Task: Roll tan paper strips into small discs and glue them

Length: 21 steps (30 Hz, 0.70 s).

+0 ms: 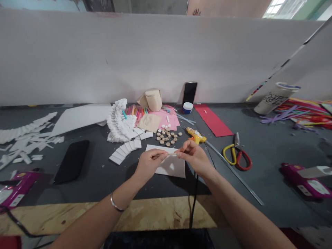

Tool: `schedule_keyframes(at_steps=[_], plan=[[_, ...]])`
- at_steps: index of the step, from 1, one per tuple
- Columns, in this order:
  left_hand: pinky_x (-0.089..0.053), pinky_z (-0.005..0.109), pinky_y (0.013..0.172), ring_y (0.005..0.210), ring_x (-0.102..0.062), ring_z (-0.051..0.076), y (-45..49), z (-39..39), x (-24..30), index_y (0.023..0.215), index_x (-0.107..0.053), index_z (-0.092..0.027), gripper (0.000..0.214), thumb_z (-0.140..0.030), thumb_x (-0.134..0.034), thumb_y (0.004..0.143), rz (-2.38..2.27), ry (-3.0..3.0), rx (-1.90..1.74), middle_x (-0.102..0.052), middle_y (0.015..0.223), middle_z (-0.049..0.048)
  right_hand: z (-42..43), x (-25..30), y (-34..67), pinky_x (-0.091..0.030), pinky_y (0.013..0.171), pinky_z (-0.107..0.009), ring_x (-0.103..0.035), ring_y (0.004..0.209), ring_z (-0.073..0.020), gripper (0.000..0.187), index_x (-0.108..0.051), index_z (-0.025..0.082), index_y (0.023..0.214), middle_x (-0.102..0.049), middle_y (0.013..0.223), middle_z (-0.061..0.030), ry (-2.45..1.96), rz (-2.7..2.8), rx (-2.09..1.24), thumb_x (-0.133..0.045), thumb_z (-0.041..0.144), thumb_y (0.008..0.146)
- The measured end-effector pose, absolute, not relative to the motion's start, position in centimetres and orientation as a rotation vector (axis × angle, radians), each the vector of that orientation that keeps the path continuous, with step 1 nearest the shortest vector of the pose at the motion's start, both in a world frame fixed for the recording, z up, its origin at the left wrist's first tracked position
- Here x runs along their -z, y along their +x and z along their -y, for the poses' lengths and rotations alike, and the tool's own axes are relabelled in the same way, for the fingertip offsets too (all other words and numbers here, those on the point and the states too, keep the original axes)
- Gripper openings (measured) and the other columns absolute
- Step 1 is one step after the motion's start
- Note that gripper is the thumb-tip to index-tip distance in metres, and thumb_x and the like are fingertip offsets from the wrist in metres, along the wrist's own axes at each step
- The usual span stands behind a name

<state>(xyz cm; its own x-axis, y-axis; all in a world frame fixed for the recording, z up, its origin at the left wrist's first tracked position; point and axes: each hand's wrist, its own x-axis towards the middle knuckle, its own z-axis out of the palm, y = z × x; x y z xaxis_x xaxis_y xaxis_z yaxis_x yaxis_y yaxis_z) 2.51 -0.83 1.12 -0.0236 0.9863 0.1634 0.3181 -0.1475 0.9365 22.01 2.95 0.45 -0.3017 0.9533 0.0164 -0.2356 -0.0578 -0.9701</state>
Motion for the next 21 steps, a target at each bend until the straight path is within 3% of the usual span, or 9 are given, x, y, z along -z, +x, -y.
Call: schedule_keyframes(at_steps=[6,9,12,15,18,21], plan=[[-0.037,0.036,0.090,0.096,-0.059,0.020,1.9,1.1,-2.0,0.081,-0.076,-0.025,0.016,-0.034,-0.063,0.086,-1.596,2.014,-1.070,-0.068,0.095,0.0040,-2.6,-0.4,21.8,-0.048,0.070,-0.031,-0.067,0.077,-0.0184,0.032,-0.045,0.024,0.075,-0.072,0.078,-0.0009,-0.980,1.431,-1.341,-0.075,0.031,0.070],[-0.030,0.040,0.094,0.095,-0.059,0.020,2.0,1.4,-2.6,0.084,-0.073,-0.025,0.019,-0.031,-0.056,0.091,-1.649,2.227,-0.910,-0.071,0.092,0.0028,-2.2,-0.7,21.6,-0.048,0.075,-0.034,-0.068,0.080,-0.0203,0.027,-0.044,0.024,0.075,-0.072,0.079,-0.0023,-1.015,1.540,-1.213,-0.070,0.030,0.074],[-0.032,0.039,0.090,0.089,-0.059,0.021,2.4,1.7,-2.7,0.089,-0.067,-0.020,0.023,-0.027,-0.045,0.094,-1.610,2.371,-0.758,-0.070,0.086,0.0047,-1.9,-0.9,21.6,-0.048,0.076,-0.035,-0.068,0.081,-0.0206,0.022,-0.044,0.024,0.076,-0.072,0.080,-0.0030,-1.030,1.612,-1.133,-0.066,0.028,0.077],[-0.038,0.033,0.074,0.082,-0.059,0.021,2.9,2.0,-2.5,0.093,-0.059,-0.017,0.024,-0.025,-0.036,0.096,-1.615,2.280,-0.675,-0.066,0.086,0.0069,-1.7,-1.1,21.6,-0.048,0.077,-0.035,-0.068,0.081,-0.0204,0.020,-0.044,0.024,0.077,-0.071,0.080,-0.0030,-1.026,1.640,-1.114,-0.065,0.026,0.077],[-0.034,0.029,0.059,0.070,-0.060,0.019,3.3,2.3,-2.5,0.098,-0.055,-0.019,0.021,-0.025,-0.035,0.095,-1.693,2.135,-0.607,-0.066,0.081,0.0042,-1.7,-1.0,21.6,-0.048,0.077,-0.035,-0.068,0.081,-0.0201,0.020,-0.045,0.024,0.077,-0.069,0.079,-0.0020,-1.016,1.651,-1.110,-0.065,0.025,0.077],[-0.031,0.028,0.056,0.067,-0.062,0.019,3.5,2.6,-2.8,0.099,-0.055,-0.021,0.018,-0.025,-0.038,0.093,-1.762,2.112,-0.590,-0.067,0.076,0.0014,-1.7,-0.8,21.6,-0.048,0.076,-0.034,-0.068,0.081,-0.0196,0.021,-0.045,0.023,0.078,-0.068,0.079,-0.0010,-1.003,1.646,-1.116,-0.066,0.026,0.077]])
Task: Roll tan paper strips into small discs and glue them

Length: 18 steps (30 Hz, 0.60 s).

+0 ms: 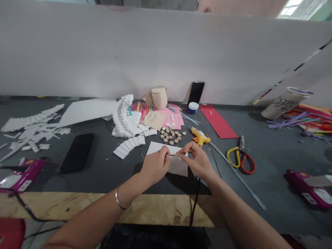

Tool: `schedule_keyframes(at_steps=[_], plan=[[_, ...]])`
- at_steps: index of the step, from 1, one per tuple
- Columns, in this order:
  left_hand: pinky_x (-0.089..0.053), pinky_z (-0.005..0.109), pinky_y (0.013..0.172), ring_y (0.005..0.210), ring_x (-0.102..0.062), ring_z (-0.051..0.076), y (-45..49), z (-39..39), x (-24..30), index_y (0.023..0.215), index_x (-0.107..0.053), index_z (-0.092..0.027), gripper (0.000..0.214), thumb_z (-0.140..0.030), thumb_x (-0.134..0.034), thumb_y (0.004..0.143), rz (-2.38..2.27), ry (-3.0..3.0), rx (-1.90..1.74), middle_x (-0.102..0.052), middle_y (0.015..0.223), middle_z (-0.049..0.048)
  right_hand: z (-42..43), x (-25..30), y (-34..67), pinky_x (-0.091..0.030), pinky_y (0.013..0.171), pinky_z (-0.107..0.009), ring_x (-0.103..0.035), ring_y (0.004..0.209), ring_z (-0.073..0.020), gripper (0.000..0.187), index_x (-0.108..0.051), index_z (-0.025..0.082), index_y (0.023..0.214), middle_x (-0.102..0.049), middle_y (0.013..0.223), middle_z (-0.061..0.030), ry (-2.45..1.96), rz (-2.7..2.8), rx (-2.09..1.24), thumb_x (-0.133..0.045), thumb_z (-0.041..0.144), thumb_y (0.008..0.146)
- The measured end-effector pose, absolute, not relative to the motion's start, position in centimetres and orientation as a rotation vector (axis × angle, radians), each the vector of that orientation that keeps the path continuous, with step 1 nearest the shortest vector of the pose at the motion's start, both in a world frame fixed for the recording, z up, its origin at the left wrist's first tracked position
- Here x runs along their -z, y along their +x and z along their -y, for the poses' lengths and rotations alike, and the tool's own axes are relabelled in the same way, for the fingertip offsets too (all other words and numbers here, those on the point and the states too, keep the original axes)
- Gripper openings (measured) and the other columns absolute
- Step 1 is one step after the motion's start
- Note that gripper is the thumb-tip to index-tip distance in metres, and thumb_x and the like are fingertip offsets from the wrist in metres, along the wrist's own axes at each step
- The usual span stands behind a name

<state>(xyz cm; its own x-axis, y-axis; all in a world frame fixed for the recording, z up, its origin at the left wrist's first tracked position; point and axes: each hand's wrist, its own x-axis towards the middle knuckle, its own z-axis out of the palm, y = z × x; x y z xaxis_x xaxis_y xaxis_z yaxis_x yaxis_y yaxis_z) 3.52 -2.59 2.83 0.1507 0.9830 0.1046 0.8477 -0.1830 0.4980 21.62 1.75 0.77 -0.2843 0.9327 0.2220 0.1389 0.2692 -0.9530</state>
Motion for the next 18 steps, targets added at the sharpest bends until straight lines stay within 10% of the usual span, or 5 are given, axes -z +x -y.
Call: schedule_keyframes(at_steps=[18], plan=[[-0.045,0.022,0.064,0.071,-0.064,0.014,4.1,2.7,-2.0,0.085,-0.074,-0.021,0.028,-0.044,-0.056,0.088,-1.392,1.746,-1.161,-0.073,0.079,0.0007,-2.1,-0.2,21.9,-0.050,0.077,-0.033,-0.068,0.083,-0.0195,0.032,-0.051,0.023,0.079,-0.071,0.080,-0.0016,-0.895,1.495,-1.305,-0.078,0.038,0.071]])
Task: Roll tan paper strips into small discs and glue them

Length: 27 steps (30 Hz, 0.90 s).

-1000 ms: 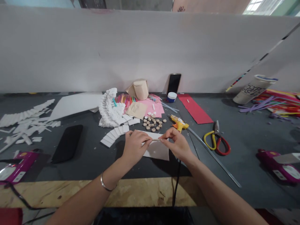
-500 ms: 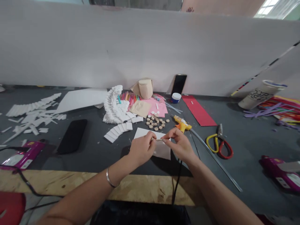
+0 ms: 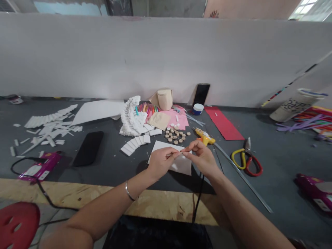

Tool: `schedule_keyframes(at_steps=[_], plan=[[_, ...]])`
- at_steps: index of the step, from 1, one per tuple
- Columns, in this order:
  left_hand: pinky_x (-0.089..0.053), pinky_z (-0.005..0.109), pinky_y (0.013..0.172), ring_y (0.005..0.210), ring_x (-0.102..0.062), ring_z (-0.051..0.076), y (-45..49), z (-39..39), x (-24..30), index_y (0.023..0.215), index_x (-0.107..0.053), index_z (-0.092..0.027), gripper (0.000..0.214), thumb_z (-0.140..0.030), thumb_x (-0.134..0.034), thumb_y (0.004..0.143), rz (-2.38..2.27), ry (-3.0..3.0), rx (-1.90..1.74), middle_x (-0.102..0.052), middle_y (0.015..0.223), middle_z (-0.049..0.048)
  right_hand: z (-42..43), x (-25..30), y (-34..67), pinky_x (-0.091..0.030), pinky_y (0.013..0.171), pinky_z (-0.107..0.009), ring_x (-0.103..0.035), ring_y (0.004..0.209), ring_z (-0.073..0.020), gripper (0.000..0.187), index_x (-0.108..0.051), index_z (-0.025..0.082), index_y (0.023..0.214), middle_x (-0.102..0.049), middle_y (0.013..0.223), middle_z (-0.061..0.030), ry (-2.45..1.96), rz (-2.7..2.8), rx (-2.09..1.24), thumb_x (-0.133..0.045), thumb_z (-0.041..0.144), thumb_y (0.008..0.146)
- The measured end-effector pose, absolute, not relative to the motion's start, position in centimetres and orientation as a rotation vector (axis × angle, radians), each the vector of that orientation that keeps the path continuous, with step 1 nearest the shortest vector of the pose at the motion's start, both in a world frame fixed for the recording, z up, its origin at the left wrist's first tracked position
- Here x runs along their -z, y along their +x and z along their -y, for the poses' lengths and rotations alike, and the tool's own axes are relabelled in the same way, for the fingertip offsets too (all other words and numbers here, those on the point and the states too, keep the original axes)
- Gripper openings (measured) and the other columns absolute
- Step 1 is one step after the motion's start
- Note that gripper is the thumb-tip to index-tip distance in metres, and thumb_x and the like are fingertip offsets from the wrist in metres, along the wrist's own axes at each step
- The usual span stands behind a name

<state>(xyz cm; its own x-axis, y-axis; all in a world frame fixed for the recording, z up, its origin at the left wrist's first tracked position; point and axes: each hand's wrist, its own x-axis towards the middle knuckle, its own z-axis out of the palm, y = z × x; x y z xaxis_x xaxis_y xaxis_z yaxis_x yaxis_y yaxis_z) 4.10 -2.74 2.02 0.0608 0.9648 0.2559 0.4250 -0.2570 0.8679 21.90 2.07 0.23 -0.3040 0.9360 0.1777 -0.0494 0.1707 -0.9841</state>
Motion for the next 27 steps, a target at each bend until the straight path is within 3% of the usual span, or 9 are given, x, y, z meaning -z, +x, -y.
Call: schedule_keyframes(at_steps=[6,11,16,20,27], plan=[[-0.047,0.021,0.064,0.070,-0.064,0.014,3.4,2.5,-1.7,0.083,-0.073,-0.019,0.024,-0.038,-0.058,0.086,-1.412,1.645,-1.284,-0.073,0.079,0.0018,-3.4,0.4,23.1,-0.052,0.080,-0.035,-0.069,0.087,-0.0203,0.030,-0.058,0.025,0.089,-0.074,0.089,-0.0034,-0.936,1.292,-1.375,-0.075,0.044,0.074],[-0.046,0.021,0.064,0.070,-0.063,0.014,3.0,2.4,-1.8,0.082,-0.073,-0.019,0.026,-0.040,-0.058,0.086,-1.448,1.668,-1.295,-0.072,0.077,0.0020,-3.2,0.6,22.9,-0.051,0.081,-0.034,-0.065,0.089,-0.0194,0.036,-0.066,0.024,0.102,-0.071,0.098,-0.0045,-0.941,1.590,-1.351,-0.072,0.048,0.075],[-0.044,0.021,0.064,0.069,-0.062,0.014,3.3,2.6,-1.9,0.084,-0.074,-0.020,0.027,-0.040,-0.056,0.088,-1.385,1.744,-1.226,-0.072,0.078,0.0017,-2.2,0.3,22.2,-0.047,0.075,-0.033,-0.059,0.078,-0.0179,0.023,-0.070,0.024,0.091,-0.070,0.086,-0.0027,-1.007,1.754,-1.137,-0.071,0.041,0.076],[-0.044,0.021,0.064,0.071,-0.063,0.014,3.6,2.7,-1.9,0.083,-0.074,-0.019,0.026,-0.038,-0.056,0.088,-1.349,1.732,-1.212,-0.072,0.077,0.0016,-1.9,0.2,21.9,-0.046,0.073,-0.033,-0.058,0.076,-0.0179,0.019,-0.070,0.023,0.084,-0.068,0.080,-0.0020,-0.995,1.740,-1.162,-0.072,0.039,0.074],[-0.043,0.021,0.062,0.066,-0.061,0.012,3.7,2.7,-2.0,0.088,-0.069,-0.018,0.025,-0.040,-0.056,0.088,-1.388,1.708,-1.179,-0.070,0.077,0.0007,-2.0,0.5,22.0,-0.045,0.067,-0.029,-0.057,0.069,-0.0157,0.021,-0.066,0.022,0.078,-0.065,0.074,-0.0009,-0.997,1.628,-1.163,-0.068,0.043,0.079]])
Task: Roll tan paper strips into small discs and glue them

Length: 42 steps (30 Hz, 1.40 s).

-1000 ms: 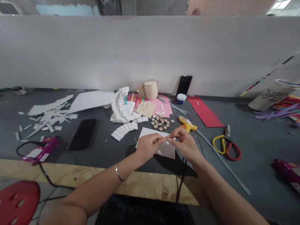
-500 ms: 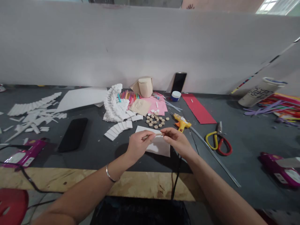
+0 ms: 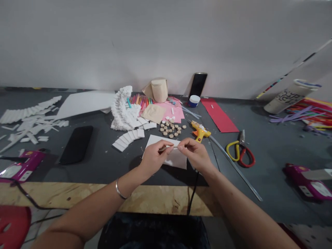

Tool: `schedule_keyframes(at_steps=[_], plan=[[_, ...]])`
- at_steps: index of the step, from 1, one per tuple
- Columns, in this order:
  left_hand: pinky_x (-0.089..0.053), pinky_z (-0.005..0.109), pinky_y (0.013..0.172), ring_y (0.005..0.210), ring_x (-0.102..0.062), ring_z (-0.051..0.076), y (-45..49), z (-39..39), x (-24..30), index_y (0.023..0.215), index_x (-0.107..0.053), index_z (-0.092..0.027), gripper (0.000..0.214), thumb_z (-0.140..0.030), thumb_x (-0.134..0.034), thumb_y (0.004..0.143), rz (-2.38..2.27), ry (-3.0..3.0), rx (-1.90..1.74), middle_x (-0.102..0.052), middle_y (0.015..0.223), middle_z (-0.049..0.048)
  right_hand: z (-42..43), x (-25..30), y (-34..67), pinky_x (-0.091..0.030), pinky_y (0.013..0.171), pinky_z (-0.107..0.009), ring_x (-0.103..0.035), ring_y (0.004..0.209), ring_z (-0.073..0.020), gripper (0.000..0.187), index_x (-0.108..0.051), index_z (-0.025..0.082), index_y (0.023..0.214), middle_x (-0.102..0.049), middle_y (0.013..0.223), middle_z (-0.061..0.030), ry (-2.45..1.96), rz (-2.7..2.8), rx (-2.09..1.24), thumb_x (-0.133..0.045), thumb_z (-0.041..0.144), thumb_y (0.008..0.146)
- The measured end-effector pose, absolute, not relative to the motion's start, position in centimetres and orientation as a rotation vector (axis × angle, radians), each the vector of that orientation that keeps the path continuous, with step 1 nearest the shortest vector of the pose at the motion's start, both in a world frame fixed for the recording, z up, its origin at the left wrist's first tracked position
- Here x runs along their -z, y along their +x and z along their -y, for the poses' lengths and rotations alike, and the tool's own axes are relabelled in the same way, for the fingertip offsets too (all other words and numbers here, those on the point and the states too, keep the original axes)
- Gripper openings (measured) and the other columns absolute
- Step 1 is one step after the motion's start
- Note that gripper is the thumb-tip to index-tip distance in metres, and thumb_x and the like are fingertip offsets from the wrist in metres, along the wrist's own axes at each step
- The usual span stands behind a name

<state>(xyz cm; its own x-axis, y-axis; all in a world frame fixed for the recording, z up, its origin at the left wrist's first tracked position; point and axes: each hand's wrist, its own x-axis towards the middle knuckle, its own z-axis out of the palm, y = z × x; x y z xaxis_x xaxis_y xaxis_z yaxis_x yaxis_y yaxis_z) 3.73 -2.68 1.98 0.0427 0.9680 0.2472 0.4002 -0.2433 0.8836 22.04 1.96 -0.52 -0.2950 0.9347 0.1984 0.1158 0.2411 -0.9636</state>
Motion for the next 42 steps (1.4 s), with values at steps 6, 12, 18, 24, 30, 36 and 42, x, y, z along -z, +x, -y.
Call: schedule_keyframes(at_steps=[6,12,18,24,30,36,42], plan=[[-0.044,0.021,0.062,0.066,-0.059,0.011,3.7,2.6,-1.7,0.083,-0.064,-0.017,0.024,-0.039,-0.055,0.089,-1.328,1.681,-1.192,-0.065,0.072,0.0002,-2.0,0.4,22.2,-0.042,0.061,-0.027,-0.053,0.064,-0.0137,0.022,-0.064,0.021,0.074,-0.061,0.069,0.0007,-1.019,1.476,-1.226,-0.072,0.042,0.075],[-0.043,0.020,0.060,0.063,-0.058,0.010,4.1,2.7,-1.3,0.080,-0.063,-0.017,0.025,-0.037,-0.054,0.090,-1.286,1.649,-1.221,-0.062,0.067,-0.0015,-1.1,0.3,20.5,-0.043,0.066,-0.026,-0.056,0.068,-0.0133,0.028,-0.065,0.023,0.084,-0.064,0.074,0.0020,-0.889,1.358,-1.495,-0.080,0.040,0.067],[-0.047,0.021,0.065,0.075,-0.063,0.013,4.0,2.8,-1.5,0.092,-0.063,-0.018,0.018,-0.035,-0.057,0.089,-1.303,1.672,-1.231,-0.067,0.083,0.0013,-1.7,1.5,20.8,-0.039,0.064,-0.025,-0.052,0.067,-0.0115,0.017,-0.068,0.022,0.076,-0.061,0.072,0.0023,-0.932,1.297,-1.413,-0.077,0.036,0.073],[-0.047,0.021,0.064,0.070,-0.062,0.012,4.0,2.9,-1.3,0.084,-0.062,-0.018,0.019,-0.035,-0.056,0.090,-1.274,1.702,-1.255,-0.064,0.076,0.0003,-1.3,1.3,20.7,-0.042,0.065,-0.025,-0.054,0.066,-0.0115,0.026,-0.068,0.023,0.089,-0.063,0.074,0.0024,-0.859,1.272,-1.567,-0.080,0.036,0.070],[-0.047,0.020,0.063,0.069,-0.061,0.010,4.0,2.8,-1.2,0.095,-0.061,-0.019,0.013,-0.030,-0.060,0.088,-1.297,1.791,-1.323,-0.064,0.079,-0.0002,-1.3,1.4,20.7,-0.042,0.060,-0.026,-0.055,0.062,-0.0127,0.022,-0.067,0.021,0.078,-0.063,0.066,0.0016,-0.947,1.324,-1.412,-0.077,0.039,0.072],[-0.044,0.022,0.061,0.066,-0.053,0.011,3.3,2.4,-1.3,0.089,-0.060,-0.019,0.006,-0.025,-0.060,0.088,-1.262,2.123,-1.450,-0.060,0.076,0.0005,-1.6,1.4,21.1,-0.044,0.059,-0.027,-0.057,0.061,-0.0130,0.020,-0.067,0.021,0.079,-0.063,0.066,0.0016,-0.967,1.271,-1.344,-0.076,0.038,0.072],[-0.046,0.024,0.064,0.073,-0.058,0.013,3.2,2.4,-1.5,0.086,-0.063,-0.019,0.010,-0.025,-0.056,0.091,-1.218,2.145,-1.448,-0.065,0.080,0.0035,-1.6,1.0,21.0,-0.047,0.061,-0.028,-0.061,0.064,-0.0131,0.019,-0.065,0.021,0.078,-0.070,0.077,-0.0008,-0.927,1.233,-1.357,-0.075,0.036,0.073]])
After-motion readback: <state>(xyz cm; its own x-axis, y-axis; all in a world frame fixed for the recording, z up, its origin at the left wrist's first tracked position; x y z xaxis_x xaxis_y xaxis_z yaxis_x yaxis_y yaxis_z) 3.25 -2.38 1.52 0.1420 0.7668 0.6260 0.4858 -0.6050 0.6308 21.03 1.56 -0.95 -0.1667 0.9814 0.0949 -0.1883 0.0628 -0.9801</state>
